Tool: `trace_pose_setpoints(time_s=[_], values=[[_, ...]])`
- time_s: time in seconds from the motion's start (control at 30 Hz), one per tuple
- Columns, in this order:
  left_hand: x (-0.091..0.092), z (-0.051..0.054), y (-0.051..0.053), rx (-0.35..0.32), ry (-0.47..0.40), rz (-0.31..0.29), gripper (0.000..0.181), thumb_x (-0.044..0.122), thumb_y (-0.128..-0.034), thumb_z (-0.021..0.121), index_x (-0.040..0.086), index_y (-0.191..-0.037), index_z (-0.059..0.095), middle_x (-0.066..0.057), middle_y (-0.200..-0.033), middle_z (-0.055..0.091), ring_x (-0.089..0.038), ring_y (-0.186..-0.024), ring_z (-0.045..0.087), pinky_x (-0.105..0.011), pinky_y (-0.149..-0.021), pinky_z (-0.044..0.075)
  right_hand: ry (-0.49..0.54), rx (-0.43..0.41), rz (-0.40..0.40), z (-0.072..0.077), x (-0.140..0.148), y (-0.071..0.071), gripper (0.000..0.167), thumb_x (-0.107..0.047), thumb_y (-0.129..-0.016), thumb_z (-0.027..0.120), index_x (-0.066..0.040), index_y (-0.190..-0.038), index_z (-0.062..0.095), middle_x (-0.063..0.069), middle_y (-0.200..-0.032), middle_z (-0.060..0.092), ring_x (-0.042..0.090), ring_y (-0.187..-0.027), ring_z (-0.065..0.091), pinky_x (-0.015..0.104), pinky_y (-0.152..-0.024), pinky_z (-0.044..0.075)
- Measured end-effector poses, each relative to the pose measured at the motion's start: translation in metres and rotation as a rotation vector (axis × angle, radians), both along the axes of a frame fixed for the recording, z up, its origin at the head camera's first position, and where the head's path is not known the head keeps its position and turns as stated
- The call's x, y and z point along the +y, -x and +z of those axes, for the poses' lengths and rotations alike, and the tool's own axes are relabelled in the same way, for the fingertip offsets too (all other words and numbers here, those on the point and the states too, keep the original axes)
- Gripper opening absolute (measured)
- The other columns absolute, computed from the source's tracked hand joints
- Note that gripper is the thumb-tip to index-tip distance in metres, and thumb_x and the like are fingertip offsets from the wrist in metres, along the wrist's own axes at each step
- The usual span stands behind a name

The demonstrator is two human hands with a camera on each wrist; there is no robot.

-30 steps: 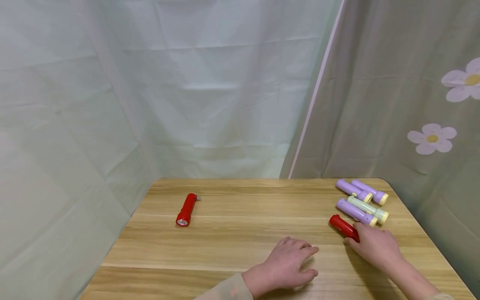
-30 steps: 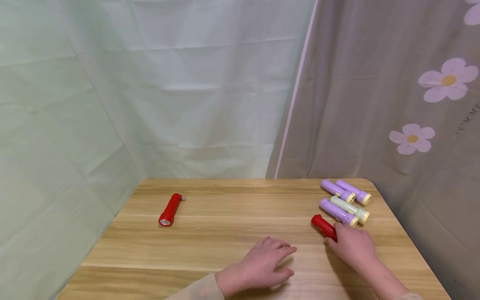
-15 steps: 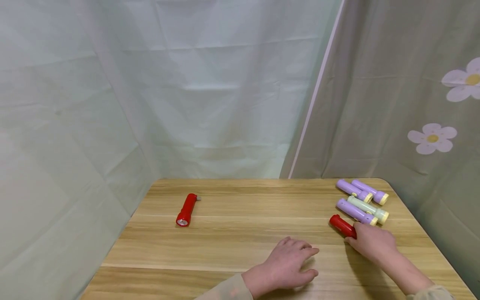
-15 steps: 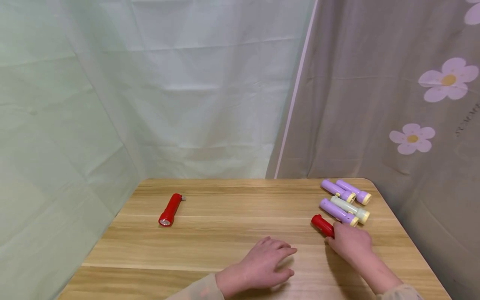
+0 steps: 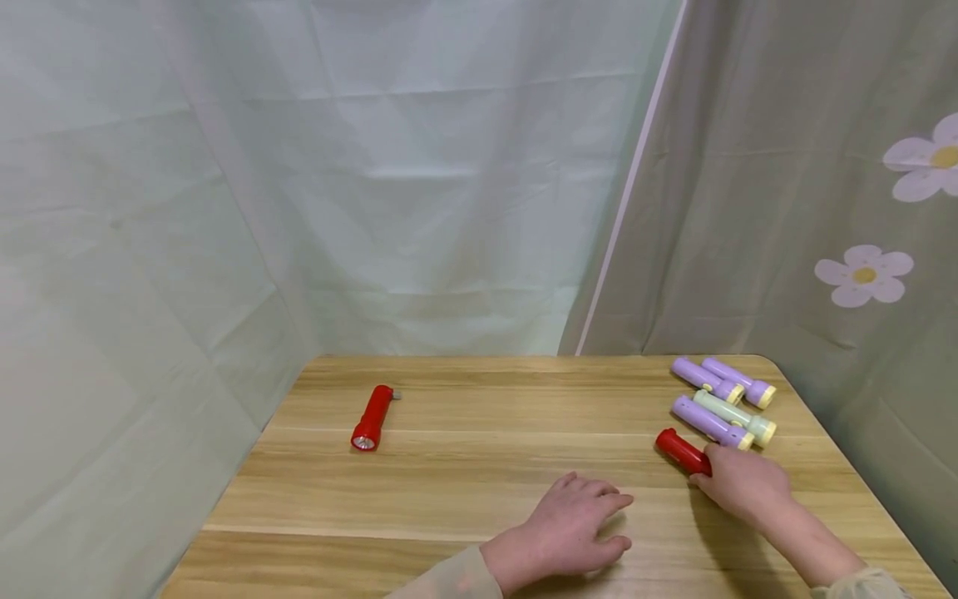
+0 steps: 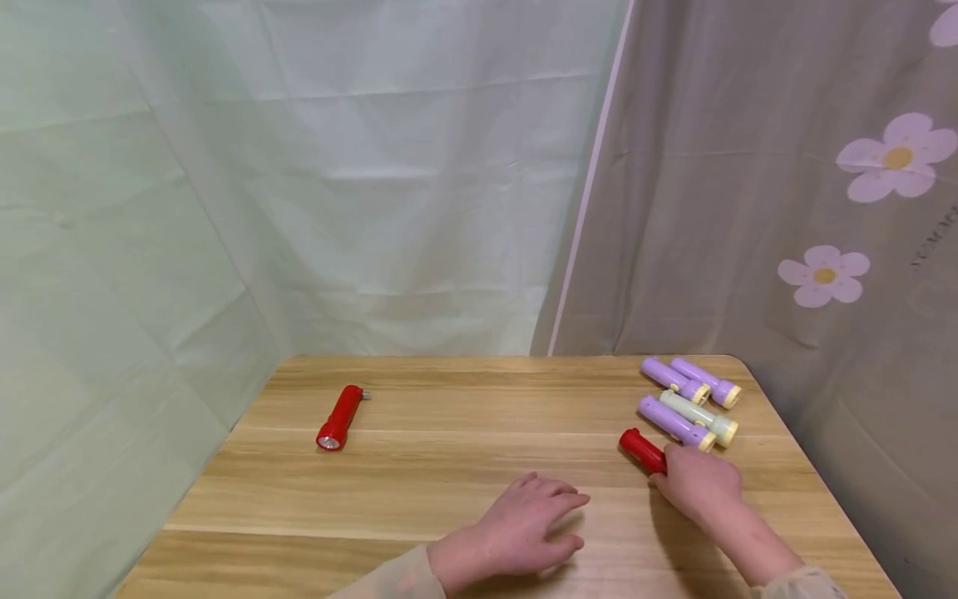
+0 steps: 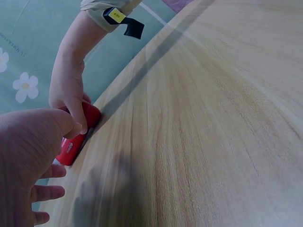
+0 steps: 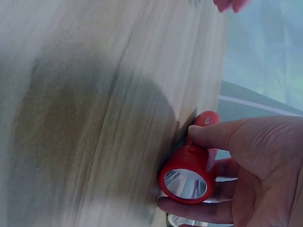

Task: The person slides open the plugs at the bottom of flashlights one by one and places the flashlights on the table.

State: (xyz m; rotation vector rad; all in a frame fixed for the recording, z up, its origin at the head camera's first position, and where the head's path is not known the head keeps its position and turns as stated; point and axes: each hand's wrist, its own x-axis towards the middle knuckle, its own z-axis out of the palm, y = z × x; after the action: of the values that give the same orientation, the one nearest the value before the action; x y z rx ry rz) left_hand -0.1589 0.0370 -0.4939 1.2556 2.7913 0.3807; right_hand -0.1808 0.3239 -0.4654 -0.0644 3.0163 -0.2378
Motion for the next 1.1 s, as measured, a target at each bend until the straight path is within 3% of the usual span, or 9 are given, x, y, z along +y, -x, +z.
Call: trace_pose_setpoints(time_s=[0.3, 0.5, 0.8, 1.1], values=[[-0.008, 0.002, 0.004, -0.028, -0.033, 0.029, 0.053, 0.054, -0.1004, 0.055, 0.032, -0.149, 0.053, 0.015, -0.143, 0.054, -0.01, -0.133, 0.049, -0.045, -0.114, 0.035, 0.038, 0.079, 0.02, -0.006, -0.003, -0.004, 0.035, -0.044, -0.088, 0.077, -0.012, -0.095, 0.065, -0.002, -0.066, 0.049, 0.02, -0.058, 0.046, 0.039, -0.05, 0.034], [-0.016, -0.001, 0.007, -0.039, -0.051, 0.049, 0.052, 0.054, -0.1017, 0.052, 0.031, -0.148, 0.053, 0.014, -0.144, 0.053, -0.011, -0.135, 0.048, -0.044, -0.115, 0.035, 0.085, 0.165, 0.046, -0.009, -0.01, -0.006, 0.026, -0.037, -0.091, 0.076, -0.013, -0.096, 0.065, -0.004, -0.062, 0.044, 0.018, -0.055, 0.042, 0.037, -0.048, 0.03], [-0.028, 0.0, 0.01, -0.045, -0.096, 0.104, 0.053, 0.052, -0.101, 0.055, 0.029, -0.148, 0.054, 0.009, -0.146, 0.055, -0.015, -0.136, 0.049, -0.047, -0.114, 0.037, 0.202, 0.233, 0.062, -0.008, -0.027, -0.007, 0.029, -0.03, -0.09, 0.077, -0.009, -0.106, 0.064, -0.004, -0.068, 0.048, 0.015, -0.056, 0.044, 0.034, -0.049, 0.032], [-0.033, 0.004, 0.014, -0.069, -0.177, 0.134, 0.053, 0.05, -0.1011, 0.057, 0.027, -0.148, 0.054, 0.006, -0.144, 0.056, -0.017, -0.133, 0.052, -0.045, -0.111, 0.04, 0.232, 0.353, 0.097, -0.009, -0.037, -0.009, 0.035, -0.022, -0.087, 0.082, -0.008, -0.111, 0.062, -0.003, -0.074, 0.057, 0.014, -0.058, 0.047, 0.034, -0.051, 0.037]])
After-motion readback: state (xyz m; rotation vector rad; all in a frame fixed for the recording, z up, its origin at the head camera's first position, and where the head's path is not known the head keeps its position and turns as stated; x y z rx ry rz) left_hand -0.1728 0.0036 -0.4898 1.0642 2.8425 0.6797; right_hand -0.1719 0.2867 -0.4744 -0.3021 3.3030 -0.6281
